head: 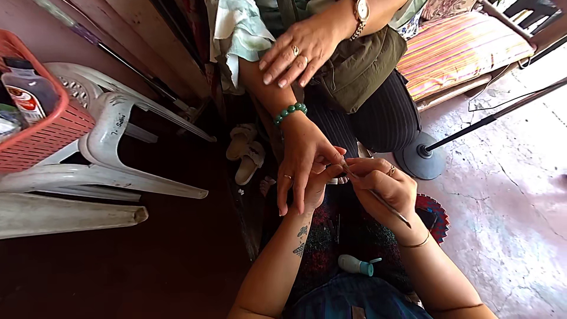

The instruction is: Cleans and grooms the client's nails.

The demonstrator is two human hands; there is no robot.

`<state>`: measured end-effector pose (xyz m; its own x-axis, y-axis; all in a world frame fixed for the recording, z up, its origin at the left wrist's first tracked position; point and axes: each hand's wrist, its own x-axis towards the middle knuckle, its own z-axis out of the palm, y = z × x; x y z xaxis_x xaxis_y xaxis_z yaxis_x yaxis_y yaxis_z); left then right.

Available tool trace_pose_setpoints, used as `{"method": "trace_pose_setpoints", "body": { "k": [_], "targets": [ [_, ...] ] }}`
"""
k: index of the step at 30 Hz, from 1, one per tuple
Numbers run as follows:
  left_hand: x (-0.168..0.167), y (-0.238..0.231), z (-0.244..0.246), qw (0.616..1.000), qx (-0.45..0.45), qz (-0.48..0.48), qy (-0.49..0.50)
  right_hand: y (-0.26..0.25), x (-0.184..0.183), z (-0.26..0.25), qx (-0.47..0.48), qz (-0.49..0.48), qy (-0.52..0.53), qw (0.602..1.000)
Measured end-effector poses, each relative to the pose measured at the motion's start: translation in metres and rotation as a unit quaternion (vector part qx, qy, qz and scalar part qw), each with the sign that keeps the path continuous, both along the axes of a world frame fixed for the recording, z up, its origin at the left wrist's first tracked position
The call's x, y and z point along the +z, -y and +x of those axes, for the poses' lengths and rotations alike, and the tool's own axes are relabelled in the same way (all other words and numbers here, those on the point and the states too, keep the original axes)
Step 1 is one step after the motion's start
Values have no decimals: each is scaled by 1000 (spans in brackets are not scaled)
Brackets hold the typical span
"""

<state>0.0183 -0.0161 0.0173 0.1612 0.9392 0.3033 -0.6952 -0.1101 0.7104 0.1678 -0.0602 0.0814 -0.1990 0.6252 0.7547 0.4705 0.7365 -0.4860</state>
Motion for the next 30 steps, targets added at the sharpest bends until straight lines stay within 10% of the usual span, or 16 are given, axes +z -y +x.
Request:
{"method": "trace_pose_setpoints", "body": {
  "k": [30],
  "targets": [
    [-2,-1,-1,1000,4,0,-13,-1,3,-6,-32,1,57,998]
  ]
}}
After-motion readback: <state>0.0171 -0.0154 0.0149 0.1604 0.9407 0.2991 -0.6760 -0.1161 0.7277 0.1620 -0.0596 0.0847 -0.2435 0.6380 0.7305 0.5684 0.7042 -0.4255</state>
